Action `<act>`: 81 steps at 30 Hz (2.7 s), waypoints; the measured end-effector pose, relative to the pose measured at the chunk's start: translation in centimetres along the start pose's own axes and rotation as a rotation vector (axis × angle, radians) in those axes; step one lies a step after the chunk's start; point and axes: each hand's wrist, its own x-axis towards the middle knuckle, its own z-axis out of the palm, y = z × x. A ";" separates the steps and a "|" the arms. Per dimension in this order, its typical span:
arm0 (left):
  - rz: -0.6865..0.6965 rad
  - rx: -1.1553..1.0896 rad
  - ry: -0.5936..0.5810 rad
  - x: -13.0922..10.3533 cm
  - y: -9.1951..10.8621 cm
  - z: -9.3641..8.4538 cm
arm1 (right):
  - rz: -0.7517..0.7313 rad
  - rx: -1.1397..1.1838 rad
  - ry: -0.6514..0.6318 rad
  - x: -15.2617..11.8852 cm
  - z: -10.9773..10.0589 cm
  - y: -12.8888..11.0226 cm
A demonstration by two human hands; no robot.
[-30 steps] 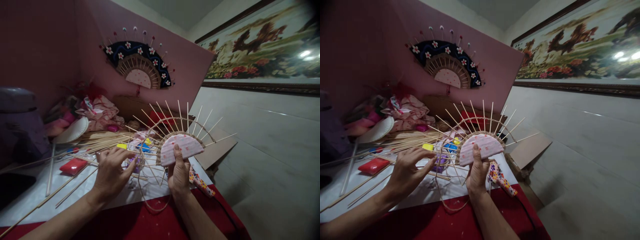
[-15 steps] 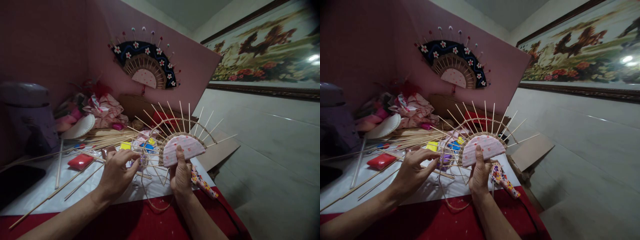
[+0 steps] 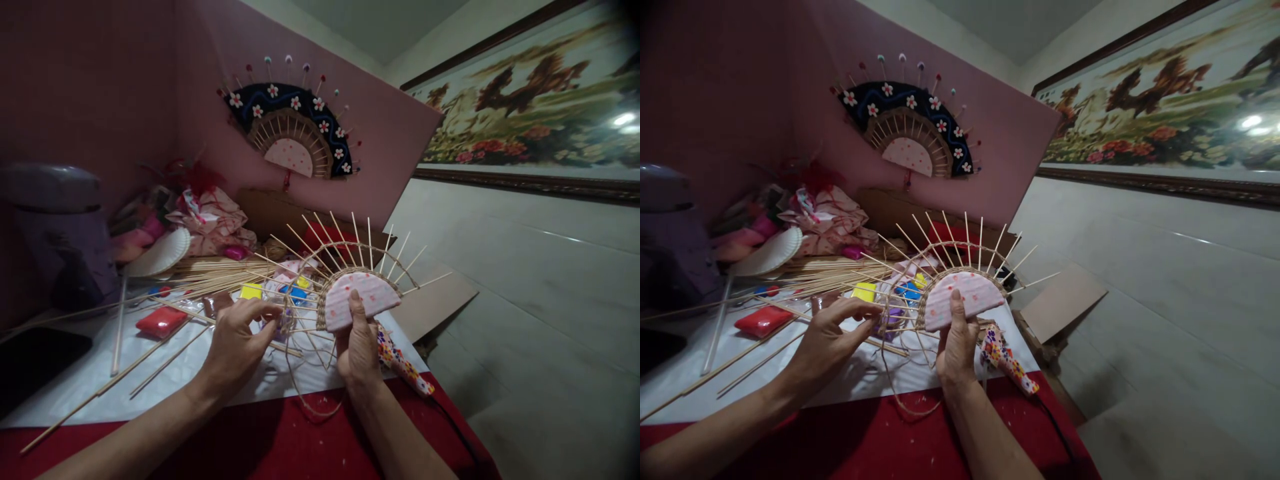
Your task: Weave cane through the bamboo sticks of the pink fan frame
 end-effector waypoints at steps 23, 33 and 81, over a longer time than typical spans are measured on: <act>0.053 0.044 -0.047 0.1 0.5 -0.3 | 0.033 0.006 -0.015 0.1 -0.1 -0.1; -0.118 -0.063 -0.073 0.2 0.6 -0.5 | -0.018 0.001 -0.058 -0.1 -0.1 -0.1; -0.157 -0.148 -0.124 0.0 1.2 -0.7 | -0.005 0.059 -0.139 -0.3 -0.3 -0.3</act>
